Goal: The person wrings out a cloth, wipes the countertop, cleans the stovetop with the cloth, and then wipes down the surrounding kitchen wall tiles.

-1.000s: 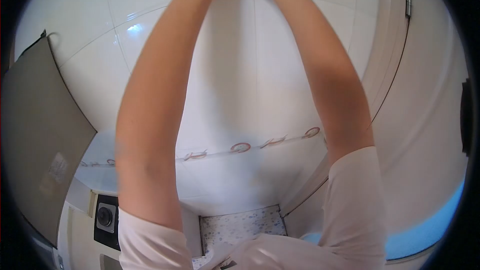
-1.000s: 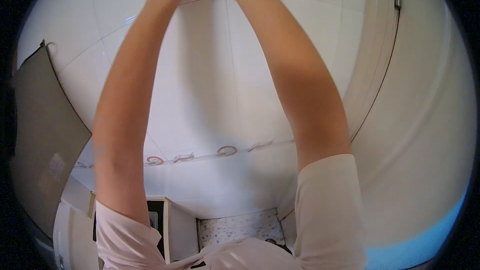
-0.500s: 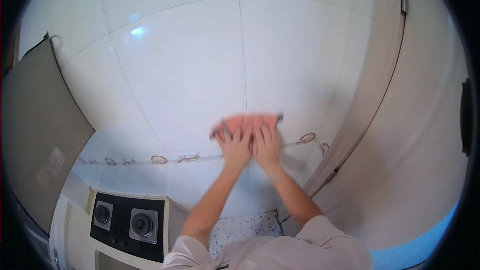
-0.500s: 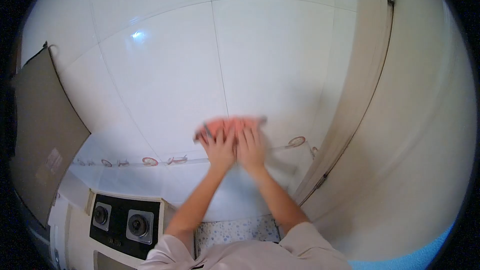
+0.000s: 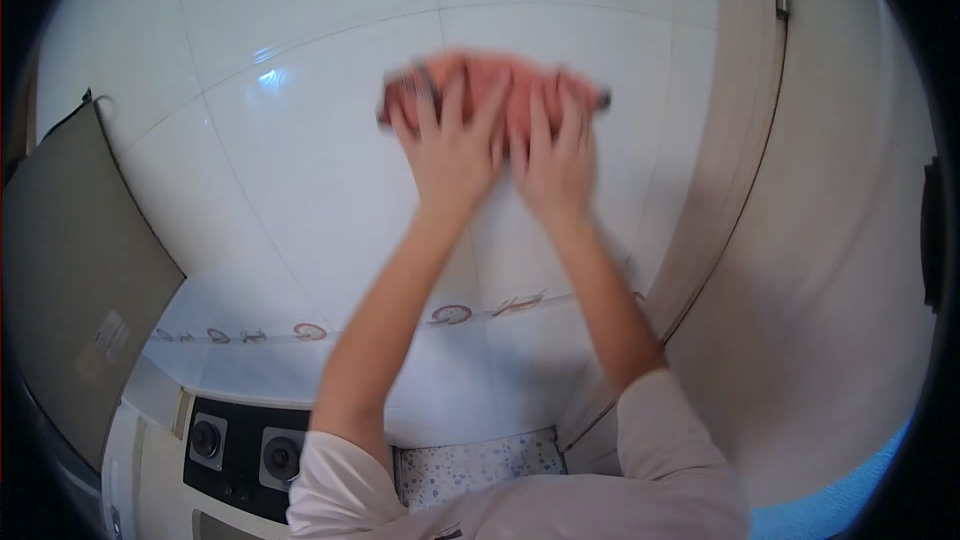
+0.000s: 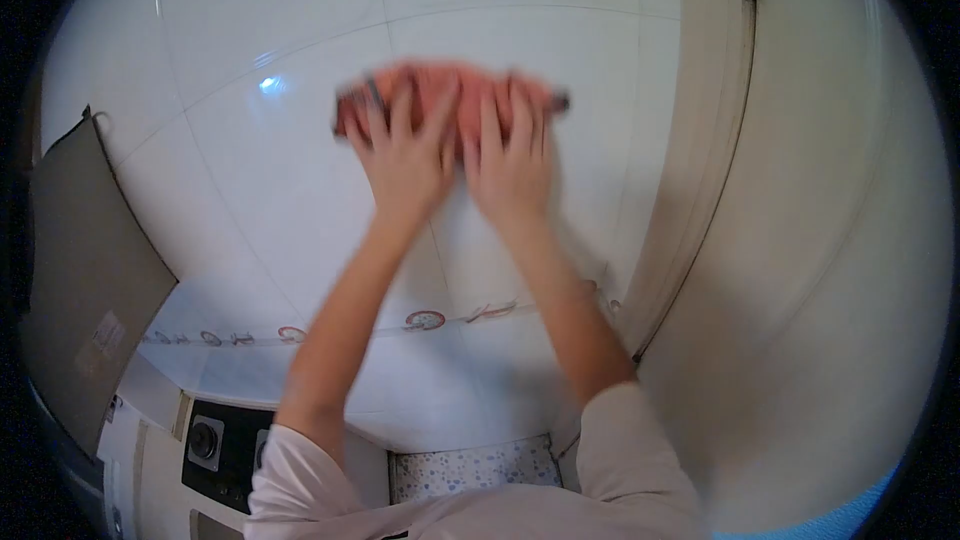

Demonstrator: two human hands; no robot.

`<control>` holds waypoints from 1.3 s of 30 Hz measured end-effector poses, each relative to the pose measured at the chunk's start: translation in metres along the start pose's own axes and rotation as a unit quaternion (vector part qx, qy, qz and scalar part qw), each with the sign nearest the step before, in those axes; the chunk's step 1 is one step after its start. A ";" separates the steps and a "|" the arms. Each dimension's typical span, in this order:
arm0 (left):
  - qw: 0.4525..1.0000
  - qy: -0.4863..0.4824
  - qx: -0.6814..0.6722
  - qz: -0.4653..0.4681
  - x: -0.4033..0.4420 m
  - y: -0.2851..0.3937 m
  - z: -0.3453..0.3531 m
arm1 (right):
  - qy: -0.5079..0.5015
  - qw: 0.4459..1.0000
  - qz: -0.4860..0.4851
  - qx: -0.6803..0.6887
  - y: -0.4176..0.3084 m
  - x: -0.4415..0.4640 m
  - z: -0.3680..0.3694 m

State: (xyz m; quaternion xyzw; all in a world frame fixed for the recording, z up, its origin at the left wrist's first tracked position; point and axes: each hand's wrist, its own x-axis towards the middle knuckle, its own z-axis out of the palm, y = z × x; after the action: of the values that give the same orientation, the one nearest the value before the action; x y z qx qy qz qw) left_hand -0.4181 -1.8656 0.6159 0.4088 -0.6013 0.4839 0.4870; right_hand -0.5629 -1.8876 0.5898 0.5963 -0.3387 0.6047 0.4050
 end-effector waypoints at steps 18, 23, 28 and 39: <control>0.993 -0.105 -0.048 -0.039 -0.121 0.069 0.005 | -0.088 0.992 0.079 0.052 0.001 -0.123 -0.025; 0.947 -0.286 -0.131 -0.058 -0.347 0.115 -0.018 | -0.272 0.940 0.199 0.063 -0.037 -0.355 -0.079; 0.950 -0.281 -0.134 -0.043 -0.322 0.124 -0.011 | -0.242 0.953 0.172 0.067 -0.018 -0.317 -0.090; 0.987 0.120 -0.063 0.083 0.169 0.084 0.059 | 0.091 0.995 0.002 -0.034 0.128 0.151 0.000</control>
State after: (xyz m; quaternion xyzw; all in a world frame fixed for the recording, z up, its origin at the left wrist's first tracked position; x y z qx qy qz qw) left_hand -0.5423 -1.9103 0.7634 0.2650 -0.6000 0.5292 0.5383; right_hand -0.6709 -1.9313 0.7498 0.5237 -0.3221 0.6456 0.4529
